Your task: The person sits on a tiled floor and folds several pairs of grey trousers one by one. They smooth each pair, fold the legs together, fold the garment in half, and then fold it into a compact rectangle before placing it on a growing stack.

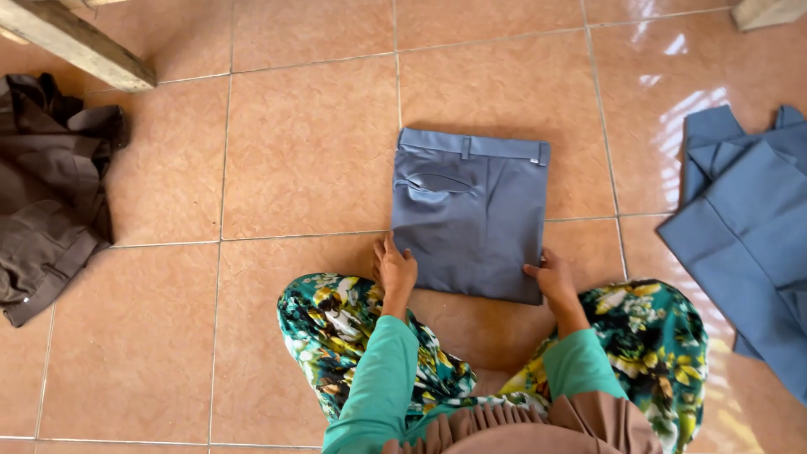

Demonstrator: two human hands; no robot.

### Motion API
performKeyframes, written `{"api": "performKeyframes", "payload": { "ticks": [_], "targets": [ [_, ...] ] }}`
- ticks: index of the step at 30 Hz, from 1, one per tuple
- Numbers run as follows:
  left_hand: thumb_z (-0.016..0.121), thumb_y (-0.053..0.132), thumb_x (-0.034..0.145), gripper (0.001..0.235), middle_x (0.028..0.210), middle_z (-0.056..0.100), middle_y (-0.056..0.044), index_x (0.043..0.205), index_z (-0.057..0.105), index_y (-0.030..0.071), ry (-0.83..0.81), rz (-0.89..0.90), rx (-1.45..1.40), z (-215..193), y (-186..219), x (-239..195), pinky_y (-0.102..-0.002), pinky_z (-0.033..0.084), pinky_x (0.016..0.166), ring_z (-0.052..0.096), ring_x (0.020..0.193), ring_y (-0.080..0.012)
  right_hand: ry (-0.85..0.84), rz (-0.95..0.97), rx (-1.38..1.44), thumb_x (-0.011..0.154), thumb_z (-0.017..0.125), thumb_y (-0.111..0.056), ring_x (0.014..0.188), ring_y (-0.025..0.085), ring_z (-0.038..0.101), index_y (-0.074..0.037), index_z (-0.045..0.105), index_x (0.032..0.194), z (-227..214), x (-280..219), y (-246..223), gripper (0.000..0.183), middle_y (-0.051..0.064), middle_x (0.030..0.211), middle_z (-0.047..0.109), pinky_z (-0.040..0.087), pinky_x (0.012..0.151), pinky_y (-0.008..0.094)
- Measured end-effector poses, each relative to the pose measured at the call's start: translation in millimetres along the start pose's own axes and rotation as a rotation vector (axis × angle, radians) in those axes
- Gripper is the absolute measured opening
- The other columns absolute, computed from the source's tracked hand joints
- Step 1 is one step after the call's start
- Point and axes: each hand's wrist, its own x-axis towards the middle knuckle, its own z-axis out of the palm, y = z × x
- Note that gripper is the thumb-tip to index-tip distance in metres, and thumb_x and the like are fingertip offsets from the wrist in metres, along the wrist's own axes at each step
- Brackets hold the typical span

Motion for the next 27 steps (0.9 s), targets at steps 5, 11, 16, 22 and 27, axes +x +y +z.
{"api": "performKeyframes", "payload": {
  "ticks": [5,11,16,22,27],
  "targets": [
    [0.059,0.034,0.096,0.053,0.121,0.071,-0.008,0.147,0.048,0.029,-0.211,-0.059,0.100,-8,-32,59,-0.055,0.053,0.097,0.065,0.121,-0.0350,0.466,-0.276,-0.772,0.094,0.074,-0.018,0.106,0.032,0.069,-0.007,0.059,0.144,14,-5,-97,0.053,0.019,0.119,0.065,0.057,0.086,0.047],
    [0.067,0.049,0.091,0.045,0.103,0.076,-0.010,0.130,0.065,0.026,-0.191,-0.035,0.075,27,-51,90,-0.054,0.060,0.084,0.073,0.105,-0.0357,0.255,-0.917,-0.743,0.094,0.078,-0.013,0.101,0.033,0.070,-0.016,0.077,0.121,157,96,-169,0.027,0.012,0.105,0.069,0.063,0.080,0.031],
    [0.070,0.048,0.090,0.046,0.102,0.077,-0.014,0.122,0.068,0.015,-0.282,-0.090,-0.140,10,-33,80,-0.053,0.059,0.085,0.073,0.104,-0.0374,0.196,-0.855,-1.161,0.095,0.071,-0.042,0.117,0.025,0.060,-0.032,0.069,0.128,243,178,-201,0.035,-0.003,0.120,0.066,0.050,0.098,0.045],
    [0.073,0.041,0.090,0.036,0.095,0.077,-0.007,0.115,0.069,0.016,-0.330,-0.155,-0.155,-17,-15,63,-0.049,0.060,0.082,0.074,0.099,-0.0322,0.007,-0.435,-1.235,0.087,0.072,-0.057,0.127,0.031,0.058,-0.030,0.073,0.120,267,221,-222,0.043,-0.003,0.123,0.071,0.039,0.108,0.057],
    [0.078,0.037,0.086,0.028,0.088,0.076,0.000,0.107,0.071,0.021,-0.344,-0.183,-0.199,-45,-7,52,-0.042,0.060,0.076,0.076,0.091,-0.0256,-0.015,-0.521,-0.800,0.074,0.090,-0.039,0.092,0.026,0.071,-0.022,0.079,0.095,249,230,-243,0.029,0.004,0.092,0.075,0.052,0.078,0.034]
  ]
}}
